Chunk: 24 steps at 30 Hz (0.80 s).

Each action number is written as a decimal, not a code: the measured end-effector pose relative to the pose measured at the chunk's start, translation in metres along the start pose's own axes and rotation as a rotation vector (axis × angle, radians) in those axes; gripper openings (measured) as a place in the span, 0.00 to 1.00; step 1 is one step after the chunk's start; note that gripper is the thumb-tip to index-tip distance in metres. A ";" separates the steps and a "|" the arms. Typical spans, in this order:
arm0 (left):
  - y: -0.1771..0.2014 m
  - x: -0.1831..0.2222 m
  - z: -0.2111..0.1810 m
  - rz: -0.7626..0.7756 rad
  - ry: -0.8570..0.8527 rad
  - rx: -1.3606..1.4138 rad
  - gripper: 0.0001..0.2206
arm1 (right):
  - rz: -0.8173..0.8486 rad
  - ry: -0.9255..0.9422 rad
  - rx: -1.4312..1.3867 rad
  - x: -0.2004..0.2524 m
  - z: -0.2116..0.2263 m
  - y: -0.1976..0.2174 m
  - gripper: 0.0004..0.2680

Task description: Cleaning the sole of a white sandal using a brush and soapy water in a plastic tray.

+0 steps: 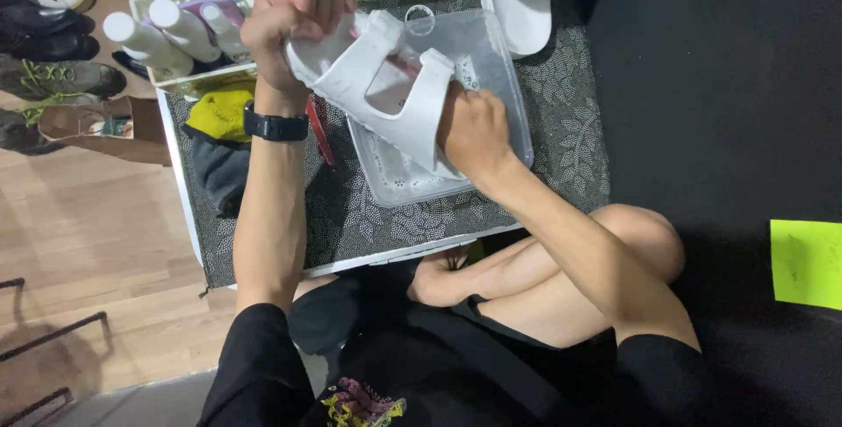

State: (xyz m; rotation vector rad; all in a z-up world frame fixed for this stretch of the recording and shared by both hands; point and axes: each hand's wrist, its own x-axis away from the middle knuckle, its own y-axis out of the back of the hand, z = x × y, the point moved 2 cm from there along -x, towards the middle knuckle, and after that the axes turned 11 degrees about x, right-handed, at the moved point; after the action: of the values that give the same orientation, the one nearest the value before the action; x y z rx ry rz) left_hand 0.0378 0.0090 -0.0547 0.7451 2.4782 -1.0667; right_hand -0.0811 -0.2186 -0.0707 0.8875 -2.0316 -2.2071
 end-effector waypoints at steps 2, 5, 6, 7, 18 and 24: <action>-0.004 -0.001 0.000 -0.013 -0.008 0.002 0.08 | -0.051 0.017 -0.002 -0.003 0.000 0.002 0.03; -0.008 -0.003 0.002 -0.041 -0.014 -0.020 0.07 | -0.163 0.146 0.043 -0.010 -0.004 0.008 0.03; -0.010 -0.002 0.003 -0.058 -0.005 -0.043 0.06 | -0.220 0.252 0.085 -0.011 -0.005 0.011 0.02; -0.009 0.000 0.003 -0.059 -0.005 -0.044 0.06 | -0.220 0.253 0.084 -0.011 -0.006 0.012 0.02; -0.006 -0.002 0.006 -0.079 -0.004 -0.014 0.06 | -0.183 0.152 -0.170 -0.014 -0.002 0.030 0.12; -0.004 -0.001 0.007 -0.041 0.012 0.003 0.07 | 0.041 -0.165 -0.366 -0.018 -0.005 0.033 0.08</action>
State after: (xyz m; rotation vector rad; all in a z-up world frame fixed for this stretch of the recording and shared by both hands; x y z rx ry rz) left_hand 0.0367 0.0006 -0.0565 0.7060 2.5126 -1.0834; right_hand -0.0759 -0.2221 -0.0329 0.6387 -1.5965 -2.5829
